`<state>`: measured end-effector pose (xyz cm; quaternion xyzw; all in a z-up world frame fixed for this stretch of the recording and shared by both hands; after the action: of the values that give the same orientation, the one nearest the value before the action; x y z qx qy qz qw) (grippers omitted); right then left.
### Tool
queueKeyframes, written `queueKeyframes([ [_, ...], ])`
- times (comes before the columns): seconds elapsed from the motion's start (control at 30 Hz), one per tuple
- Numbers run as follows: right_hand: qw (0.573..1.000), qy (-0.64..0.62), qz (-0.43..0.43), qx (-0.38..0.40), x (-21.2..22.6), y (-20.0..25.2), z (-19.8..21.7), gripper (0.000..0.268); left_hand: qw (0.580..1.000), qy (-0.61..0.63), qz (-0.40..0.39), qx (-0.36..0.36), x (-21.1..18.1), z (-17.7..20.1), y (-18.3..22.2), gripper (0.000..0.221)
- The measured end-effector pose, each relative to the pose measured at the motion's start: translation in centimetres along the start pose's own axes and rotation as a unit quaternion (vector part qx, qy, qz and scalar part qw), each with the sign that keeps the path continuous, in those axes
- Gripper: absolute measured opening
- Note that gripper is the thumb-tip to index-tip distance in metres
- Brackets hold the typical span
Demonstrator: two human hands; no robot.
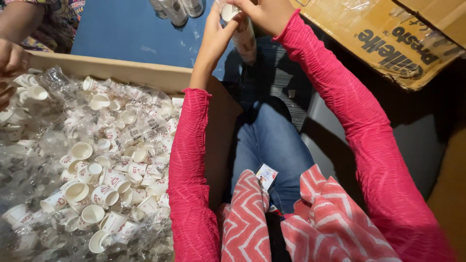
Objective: Sorting and stacking small paper cups from a large box into organized piles or stacks.
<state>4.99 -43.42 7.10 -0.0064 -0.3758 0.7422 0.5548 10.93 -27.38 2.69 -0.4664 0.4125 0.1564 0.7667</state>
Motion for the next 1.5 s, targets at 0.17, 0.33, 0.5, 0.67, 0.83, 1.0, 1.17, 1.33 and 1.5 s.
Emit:
queueKeyframes([
  [0.17, 0.977, -0.207, -0.024, -0.035, 2.2, -0.1, 0.5, 0.018, 0.996, 0.067, -0.003, -0.058, 1.9, 1.5, -0.2, 0.038],
  [0.33, 0.949, -0.314, -0.018, 0.001, 4.4, -0.1, -0.8, 0.01, 0.99, -0.061, -0.002, -0.131, 4.5, 2.5, 0.5, 0.021],
  [0.5, 0.97, -0.233, 0.035, -0.056, 7.0, 1.8, -1.1, 0.006, 0.981, -0.072, 0.04, -0.177, 5.5, 2.8, 1.1, 0.022],
  [0.67, 0.991, 0.001, 0.113, -0.067, 7.9, 2.7, -3.1, 0.036, 0.976, -0.044, 0.02, -0.211, 3.3, 4.3, 1.2, 0.025],
  [0.83, 0.994, 0.01, 0.096, -0.06, 7.0, 1.5, -5.0, 0.043, 0.952, -0.061, 0.012, -0.3, -0.8, 4.2, 2.1, 0.023],
  [1.0, 0.997, 0.016, 0.068, -0.022, 6.4, 1.4, -5.9, 0.045, 0.926, -0.283, -0.057, -0.243, -5.9, 4.3, 2.7, 0.027],
  [1.17, 0.974, -0.184, 0.061, -0.114, 6.5, 3.0, -3.7, 0.035, 0.875, -0.445, -0.167, -0.095, -7.0, 3.6, 2.4, 0.018],
  [1.33, 0.849, -0.409, -0.256, -0.217, -0.7, 11.7, -13.3, 0.014, 0.879, -0.436, -0.178, -0.077, -6.0, 3.2, 2.7, 0.025],
  [1.5, 0.728, -0.55, -0.403, -0.067, -1.4, 13.6, -19.0, 0.023, 0.888, -0.387, -0.083, -0.233, -3.4, 4.0, 2.4, 0.025],
])
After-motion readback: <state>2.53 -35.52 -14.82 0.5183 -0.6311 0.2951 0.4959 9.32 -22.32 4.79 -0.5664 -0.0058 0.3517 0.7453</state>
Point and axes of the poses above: each hand's wrist, its own y-axis away from the middle knuckle, its own z-axis out of the back of the hand, x = y × z, the point moved 4 cm from there along -y, towards the middle knuckle, and after that the axes turned 6 degrees about -z, right-handed, at the moved point
